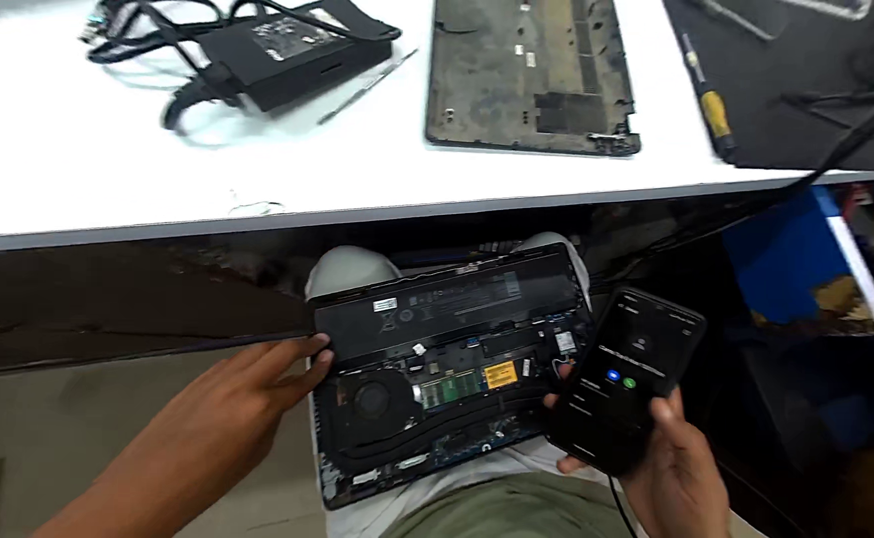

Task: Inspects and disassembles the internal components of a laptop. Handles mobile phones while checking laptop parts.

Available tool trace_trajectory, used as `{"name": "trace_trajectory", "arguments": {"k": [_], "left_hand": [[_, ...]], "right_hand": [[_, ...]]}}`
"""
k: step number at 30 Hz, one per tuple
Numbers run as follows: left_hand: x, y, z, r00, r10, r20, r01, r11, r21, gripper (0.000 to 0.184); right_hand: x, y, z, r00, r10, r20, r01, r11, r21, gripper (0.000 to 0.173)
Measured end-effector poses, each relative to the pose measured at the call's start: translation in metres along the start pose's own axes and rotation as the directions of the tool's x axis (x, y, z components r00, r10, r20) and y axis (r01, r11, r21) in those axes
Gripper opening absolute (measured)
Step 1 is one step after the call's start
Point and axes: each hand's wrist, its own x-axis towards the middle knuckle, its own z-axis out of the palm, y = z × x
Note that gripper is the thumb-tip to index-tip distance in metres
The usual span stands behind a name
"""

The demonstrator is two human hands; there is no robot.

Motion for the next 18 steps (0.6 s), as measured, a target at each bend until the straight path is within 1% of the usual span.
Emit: {"name": "trace_trajectory", "arguments": {"k": [3, 5, 9, 11, 13, 14, 15, 18], "left_hand": [[-0.007, 0.000, 0.004, 1.000, -0.021, 0.003, 0.021, 1.000, -0.016, 0.054], [-0.008, 0.000, 0.000, 0.999, -0.028, 0.023, 0.029, 0.997, -0.065, 0.052], [-0.006, 0.003, 0.000, 0.996, -0.092, -0.005, 0.091, 0.989, -0.119, 0.052], [-0.003, 0.010, 0.002, 0.990, -0.142, -0.024, 0.139, 0.985, -0.102, 0.052], [0.001, 0.021, 0.000, 0.981, -0.191, -0.038, 0.188, 0.980, -0.062, 0.050], [0.004, 0.027, -0.002, 0.975, -0.218, -0.044, 0.216, 0.976, -0.037, 0.049], [0.007, 0.035, -0.004, 0.969, -0.241, -0.061, 0.240, 0.971, -0.018, 0.048], [0.022, 0.070, -0.015, 0.954, -0.257, -0.153, 0.255, 0.966, -0.035, 0.046]], "right_hand": [[0.003, 0.000, -0.003, 0.999, -0.019, 0.046, 0.021, 0.999, -0.048, 0.059], [0.003, -0.001, -0.005, 0.997, -0.001, 0.078, 0.010, 0.993, -0.116, 0.064], [-0.001, -0.002, -0.001, 0.999, -0.023, 0.048, 0.036, 0.958, -0.284, 0.086], [-0.003, -0.001, 0.002, 0.998, -0.048, 0.031, 0.055, 0.949, -0.311, 0.099], [-0.004, 0.001, 0.004, 0.997, -0.075, -0.010, 0.067, 0.942, -0.328, 0.107], [-0.003, 0.001, 0.004, 0.996, -0.083, -0.029, 0.068, 0.940, -0.333, 0.106], [-0.003, 0.000, 0.004, 0.995, -0.088, -0.044, 0.069, 0.940, -0.334, 0.102], [0.001, -0.008, 0.000, 0.992, -0.107, -0.071, 0.080, 0.947, -0.312, 0.080]]}}
